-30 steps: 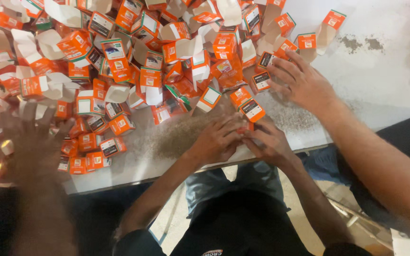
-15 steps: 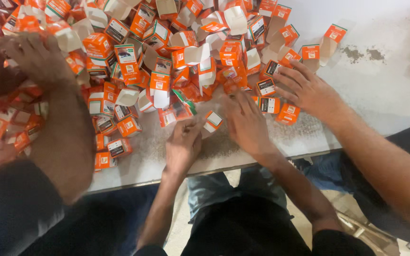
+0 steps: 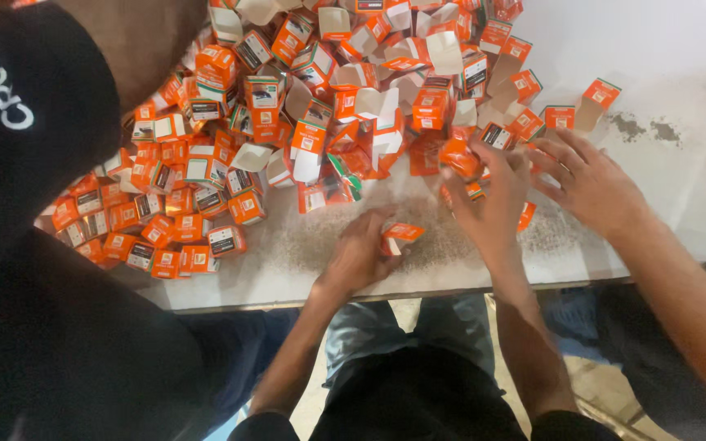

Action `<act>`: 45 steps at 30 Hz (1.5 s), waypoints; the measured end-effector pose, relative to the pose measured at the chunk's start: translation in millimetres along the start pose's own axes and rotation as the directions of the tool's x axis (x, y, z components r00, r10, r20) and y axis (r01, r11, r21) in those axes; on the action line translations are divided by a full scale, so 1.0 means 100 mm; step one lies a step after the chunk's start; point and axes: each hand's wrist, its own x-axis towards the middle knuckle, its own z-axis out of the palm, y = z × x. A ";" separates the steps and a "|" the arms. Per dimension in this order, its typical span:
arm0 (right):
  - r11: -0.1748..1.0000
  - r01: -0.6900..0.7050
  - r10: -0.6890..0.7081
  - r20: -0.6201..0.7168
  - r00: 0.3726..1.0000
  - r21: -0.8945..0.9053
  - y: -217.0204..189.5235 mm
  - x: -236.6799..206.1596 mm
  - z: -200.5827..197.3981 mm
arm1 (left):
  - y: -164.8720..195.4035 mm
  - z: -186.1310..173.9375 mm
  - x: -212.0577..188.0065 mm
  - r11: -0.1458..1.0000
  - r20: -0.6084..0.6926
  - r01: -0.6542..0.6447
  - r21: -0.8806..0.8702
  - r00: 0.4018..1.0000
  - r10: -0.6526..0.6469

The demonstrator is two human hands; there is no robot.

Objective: The person picks a plastic-wrapped item from the table, opens a small orange cardboard box, places the item inside, closes the box, and sets the finished box onto a large pile of completed boxes on the table, repeating this cycle continuously.

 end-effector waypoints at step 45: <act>0.977 0.185 -0.068 0.655 0.753 -0.111 -0.26 -0.54 -0.18 | -0.15 0.43 -0.20 0.994 0.143 0.107 -0.029 0.984 -0.102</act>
